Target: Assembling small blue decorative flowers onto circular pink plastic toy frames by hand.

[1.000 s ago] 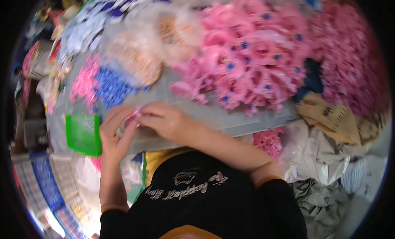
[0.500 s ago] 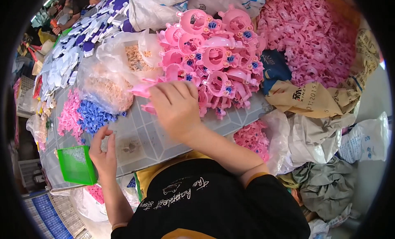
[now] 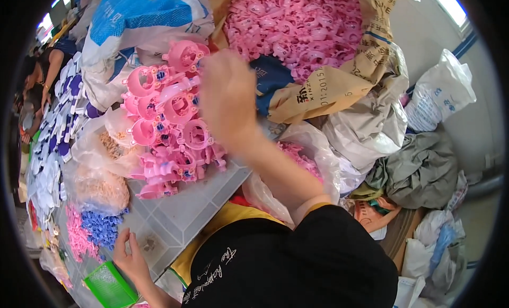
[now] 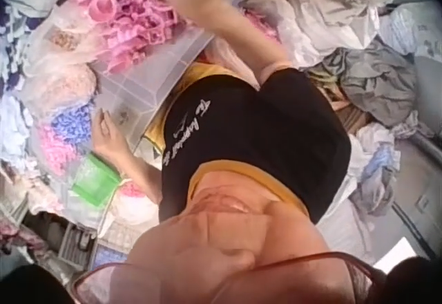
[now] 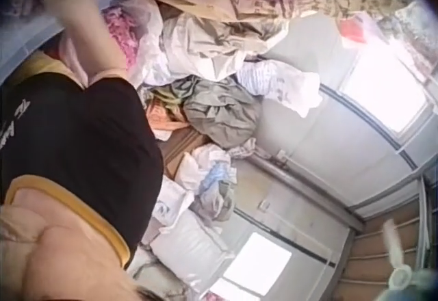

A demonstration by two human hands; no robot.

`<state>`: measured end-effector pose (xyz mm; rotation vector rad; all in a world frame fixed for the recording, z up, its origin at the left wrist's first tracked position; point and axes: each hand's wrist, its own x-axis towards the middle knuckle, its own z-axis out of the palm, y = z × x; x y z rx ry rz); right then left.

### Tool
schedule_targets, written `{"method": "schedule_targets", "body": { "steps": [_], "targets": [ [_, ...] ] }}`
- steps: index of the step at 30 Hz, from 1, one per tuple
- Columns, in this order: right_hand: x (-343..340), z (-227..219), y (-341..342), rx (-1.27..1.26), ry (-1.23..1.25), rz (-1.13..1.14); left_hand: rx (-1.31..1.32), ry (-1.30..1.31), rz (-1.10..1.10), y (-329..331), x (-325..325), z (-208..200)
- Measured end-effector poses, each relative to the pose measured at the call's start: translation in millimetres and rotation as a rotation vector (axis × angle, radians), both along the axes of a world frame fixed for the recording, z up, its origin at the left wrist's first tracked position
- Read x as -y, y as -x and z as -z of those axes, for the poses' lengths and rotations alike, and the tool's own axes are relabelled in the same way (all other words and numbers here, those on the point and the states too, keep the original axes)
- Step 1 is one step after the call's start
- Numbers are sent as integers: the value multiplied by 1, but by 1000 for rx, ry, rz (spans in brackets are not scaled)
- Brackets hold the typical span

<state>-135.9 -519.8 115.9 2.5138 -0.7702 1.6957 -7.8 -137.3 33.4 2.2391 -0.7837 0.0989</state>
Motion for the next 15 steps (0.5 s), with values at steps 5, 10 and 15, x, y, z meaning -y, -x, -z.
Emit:
{"method": "schedule_targets", "body": {
  "steps": [5,10,15],
  "targets": [
    [154,24,20,-478,-522,403,-13,-3,32,2,-2,1],
    [237,85,6,-588,-649,393,-52,-9,81,-1,-2,8],
    [225,105,-32,-496,-588,182,-70,-69,28,12,-12,0]
  ]
}}
